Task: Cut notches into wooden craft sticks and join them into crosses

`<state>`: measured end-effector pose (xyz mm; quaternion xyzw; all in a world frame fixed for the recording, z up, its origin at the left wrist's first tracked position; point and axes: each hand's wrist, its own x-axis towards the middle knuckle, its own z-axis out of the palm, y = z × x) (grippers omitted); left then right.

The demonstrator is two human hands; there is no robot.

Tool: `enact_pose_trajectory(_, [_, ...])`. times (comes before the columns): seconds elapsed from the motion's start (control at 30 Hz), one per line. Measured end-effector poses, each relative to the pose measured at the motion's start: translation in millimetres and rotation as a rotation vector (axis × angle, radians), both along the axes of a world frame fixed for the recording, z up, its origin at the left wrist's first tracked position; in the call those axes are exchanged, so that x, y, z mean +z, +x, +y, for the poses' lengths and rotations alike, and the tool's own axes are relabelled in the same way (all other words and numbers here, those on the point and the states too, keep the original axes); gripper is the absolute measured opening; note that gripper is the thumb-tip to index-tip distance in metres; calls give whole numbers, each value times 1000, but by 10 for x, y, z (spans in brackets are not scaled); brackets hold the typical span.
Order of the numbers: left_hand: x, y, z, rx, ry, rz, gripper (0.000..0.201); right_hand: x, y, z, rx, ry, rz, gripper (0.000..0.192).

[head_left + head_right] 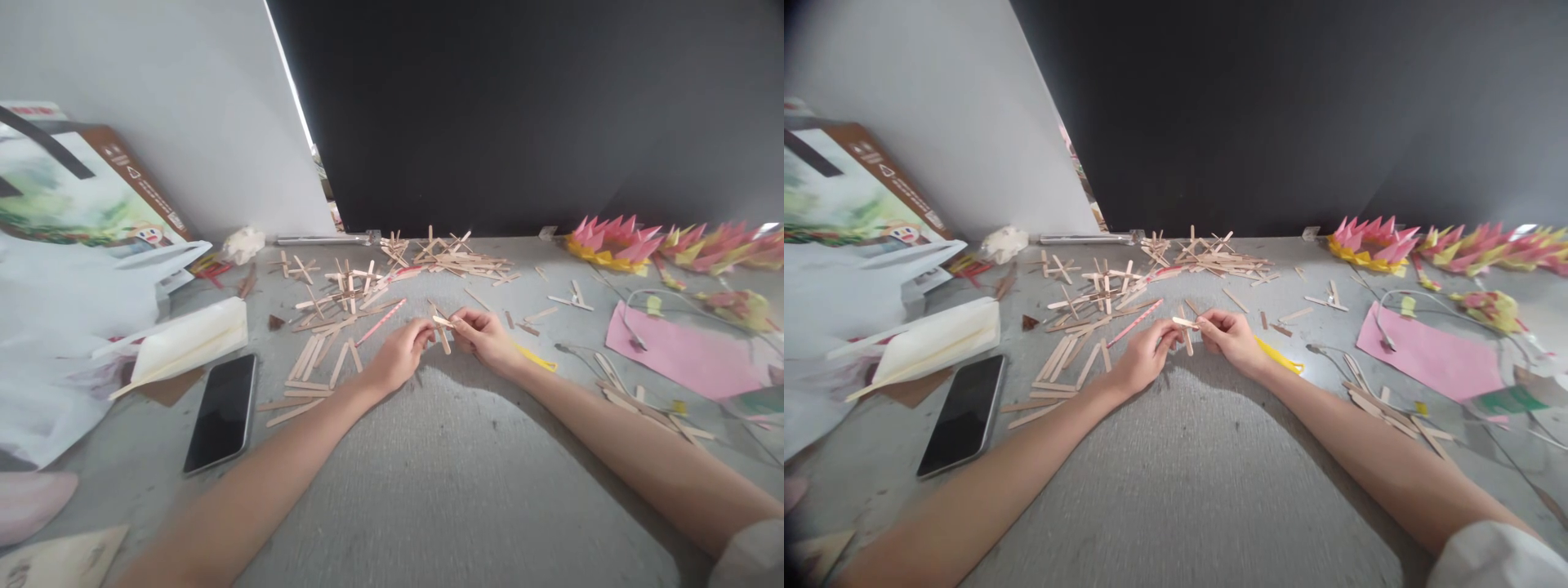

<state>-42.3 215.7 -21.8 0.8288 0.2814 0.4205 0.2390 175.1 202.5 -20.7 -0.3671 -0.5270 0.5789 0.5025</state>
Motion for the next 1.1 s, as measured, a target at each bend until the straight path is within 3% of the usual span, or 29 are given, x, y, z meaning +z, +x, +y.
enact_pose_trajectory(0.23, [-42, -29, 51, 44, 17, -57, 22, 63, -15, -87, 30, 114, -208, 52])
enact_pose_trajectory(0.47, [6, -23, 34, 60, -10, -26, 23, 33, -26, -148, 18, 189, -273, 48])
enact_pose_trajectory(0.77, [-32, -40, 43, 84, -3, 7, 24, 99, -53, -195, -48, 231, -340, 50])
enact_pose_trajectory(0.9, [23, 53, 57, 52, -38, -68, 18, 79, -60, -195, -161, 229, -334, 52])
enact_pose_trajectory(1.0, [46, 118, 48, 89, -177, -206, 28, 33, -54, -180, -245, 252, -360, 50])
enact_pose_trajectory(1.1, [56, 147, 9, -18, -512, -350, 42, 18, -51, -168, -286, 278, -407, 46])
